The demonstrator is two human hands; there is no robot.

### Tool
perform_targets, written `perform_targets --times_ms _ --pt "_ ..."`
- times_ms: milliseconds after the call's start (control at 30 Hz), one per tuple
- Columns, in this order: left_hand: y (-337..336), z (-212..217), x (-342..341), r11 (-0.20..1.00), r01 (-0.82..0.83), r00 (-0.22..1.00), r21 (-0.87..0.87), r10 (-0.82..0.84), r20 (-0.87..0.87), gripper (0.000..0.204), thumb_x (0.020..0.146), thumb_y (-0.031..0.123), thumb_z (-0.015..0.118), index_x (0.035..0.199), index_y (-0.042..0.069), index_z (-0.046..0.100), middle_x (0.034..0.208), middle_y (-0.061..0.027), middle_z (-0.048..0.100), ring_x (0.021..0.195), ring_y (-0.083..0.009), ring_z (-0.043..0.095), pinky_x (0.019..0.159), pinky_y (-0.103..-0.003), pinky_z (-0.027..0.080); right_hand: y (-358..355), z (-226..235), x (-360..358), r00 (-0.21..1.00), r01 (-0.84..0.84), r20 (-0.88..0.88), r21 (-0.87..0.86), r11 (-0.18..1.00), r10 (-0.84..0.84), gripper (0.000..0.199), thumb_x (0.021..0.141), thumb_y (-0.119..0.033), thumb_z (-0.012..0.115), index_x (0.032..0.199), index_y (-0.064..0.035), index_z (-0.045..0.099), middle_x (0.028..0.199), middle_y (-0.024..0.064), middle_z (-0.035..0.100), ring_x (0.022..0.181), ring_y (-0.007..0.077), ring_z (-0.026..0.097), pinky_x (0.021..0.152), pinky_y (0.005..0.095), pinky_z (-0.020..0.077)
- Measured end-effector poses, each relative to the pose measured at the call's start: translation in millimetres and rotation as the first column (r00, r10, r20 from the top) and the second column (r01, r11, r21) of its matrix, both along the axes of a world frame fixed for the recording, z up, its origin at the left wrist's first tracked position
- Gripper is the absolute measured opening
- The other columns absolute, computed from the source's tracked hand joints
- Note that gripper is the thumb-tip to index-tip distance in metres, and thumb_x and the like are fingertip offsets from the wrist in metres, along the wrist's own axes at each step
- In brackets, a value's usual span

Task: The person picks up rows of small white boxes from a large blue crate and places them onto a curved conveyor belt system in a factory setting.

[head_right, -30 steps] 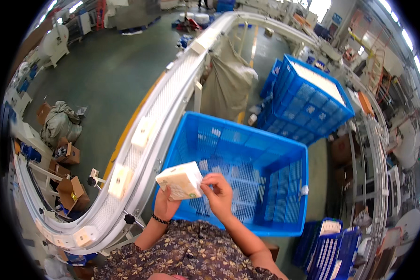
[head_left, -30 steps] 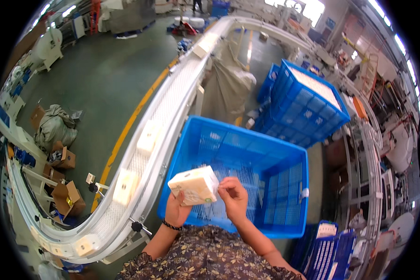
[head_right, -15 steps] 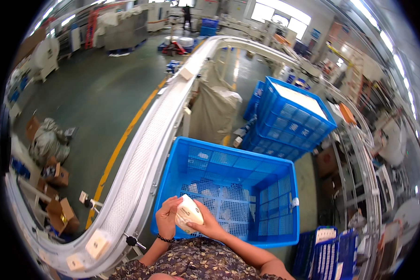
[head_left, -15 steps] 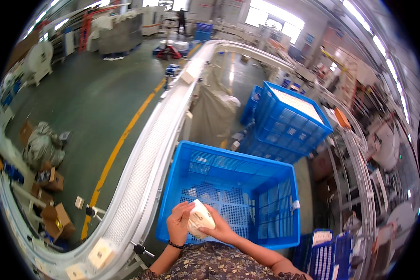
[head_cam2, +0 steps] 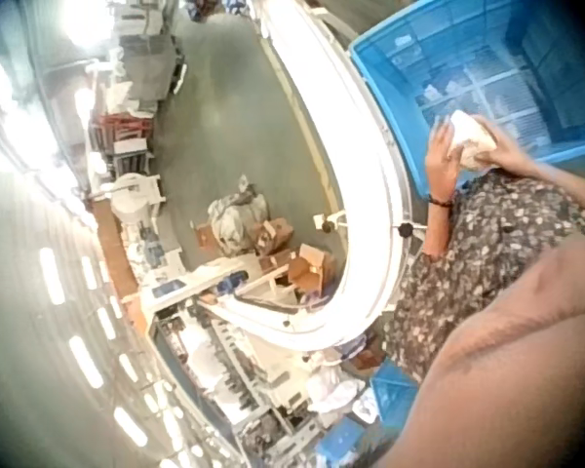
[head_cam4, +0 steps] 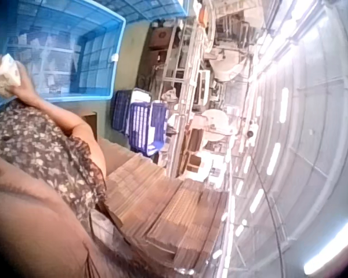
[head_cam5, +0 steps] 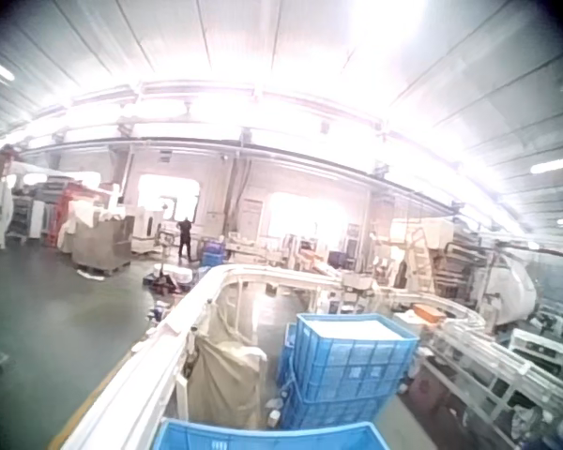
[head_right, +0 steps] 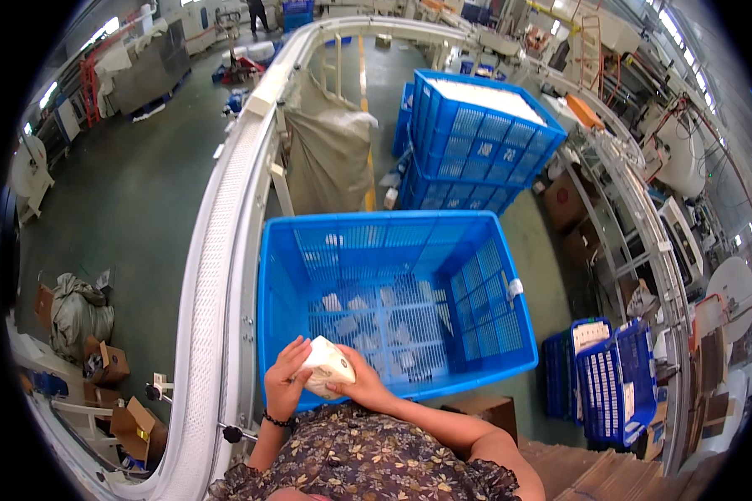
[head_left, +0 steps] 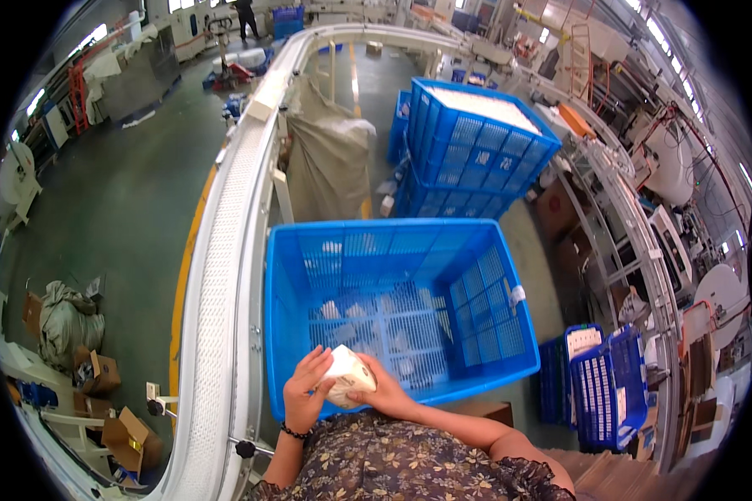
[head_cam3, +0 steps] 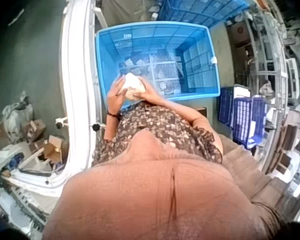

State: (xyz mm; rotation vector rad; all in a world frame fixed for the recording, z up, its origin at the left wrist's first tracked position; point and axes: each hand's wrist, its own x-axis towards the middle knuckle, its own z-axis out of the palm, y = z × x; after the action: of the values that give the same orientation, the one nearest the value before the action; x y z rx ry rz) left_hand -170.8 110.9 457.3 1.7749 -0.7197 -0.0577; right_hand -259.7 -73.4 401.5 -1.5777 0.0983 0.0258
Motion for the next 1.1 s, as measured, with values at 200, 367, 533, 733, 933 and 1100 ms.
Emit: perform_targets --times_ms 200,367,533,733,933,1100 --pt "-35 -47 -18 0.991 -0.049 0.974 -0.126 0.020 -0.226 0.030 0.084 -0.002 0.071 0.114 0.000 0.073 0.120 -0.0129 0.070 0.117 -0.0287 0.062 0.098 -0.037 0.049 -11 -14 -26 0.970 0.086 -0.234 0.098 0.991 -0.061 0.078 0.088 -0.026 0.078 0.146 -0.0027 0.032 0.134 0.0137 0.051 0.125 0.0225 0.050 0.102 0.0355 0.0439" --pt "-75 -86 -28 0.955 -0.232 0.753 -0.184 0.057 -0.656 0.026 0.082 0.000 0.075 0.108 -0.001 0.072 0.104 -0.0102 0.071 0.107 -0.0251 0.064 0.097 -0.037 0.050 -44 -30 -39 0.908 0.179 -0.407 0.156 0.971 -0.102 0.075 0.087 -0.025 0.079 0.144 -0.0009 0.035 0.133 0.0142 0.052 0.124 0.0225 0.052 0.101 0.0358 0.0453" --pt "-135 -66 -42 0.954 -0.295 0.805 -0.051 0.220 -0.551 0.061 0.081 0.019 0.081 0.134 0.001 0.056 0.131 -0.0182 0.059 0.125 -0.0298 0.053 0.105 -0.045 0.044 -148 -31 -18 0.917 0.208 -0.301 -0.200 0.957 -0.262 0.075 0.081 -0.023 0.083 0.140 -0.0006 0.041 0.128 0.0143 0.056 0.120 0.0240 0.055 0.099 0.0365 0.0475" --pt "-126 -126 -146 0.496 0.217 0.973 0.841 -0.047 -0.224 0.041 0.088 0.051 0.066 0.115 0.021 0.071 0.117 -0.0059 0.068 0.118 -0.0258 0.057 0.111 -0.063 0.026 -349 5 127 0.801 0.593 0.456 -0.521 0.614 -0.387 0.073 0.076 -0.010 0.078 0.140 -0.0019 0.042 0.131 0.0195 0.048 0.118 0.0365 0.047 0.104 0.0445 0.0392" --pt "-140 -127 -208 0.474 -0.015 0.962 0.881 0.247 -0.116 0.028 0.086 0.046 0.069 0.094 0.019 0.075 0.100 -0.0028 0.068 0.109 -0.0260 0.057 0.113 -0.065 0.020 -428 -45 281 0.785 0.576 0.584 -0.567 0.589 -0.206 0.073 0.073 -0.006 0.079 0.137 -0.0030 0.045 0.129 0.0197 0.053 0.123 0.0396 0.046 0.105 0.0440 0.0384" --pt "-141 -146 -270 0.444 -0.117 0.922 0.889 0.381 -0.069 0.039 0.085 0.053 0.068 0.103 0.019 0.075 0.118 -0.0060 0.065 0.125 -0.0309 0.049 0.114 -0.068 0.014 -398 -157 304 0.940 0.276 0.334 -0.861 0.428 0.067 0.066 0.083 -0.030 0.073 0.137 -0.0033 0.047 0.130 0.0242 0.054 0.119 0.0424 0.051 0.098 0.0486 0.0426"
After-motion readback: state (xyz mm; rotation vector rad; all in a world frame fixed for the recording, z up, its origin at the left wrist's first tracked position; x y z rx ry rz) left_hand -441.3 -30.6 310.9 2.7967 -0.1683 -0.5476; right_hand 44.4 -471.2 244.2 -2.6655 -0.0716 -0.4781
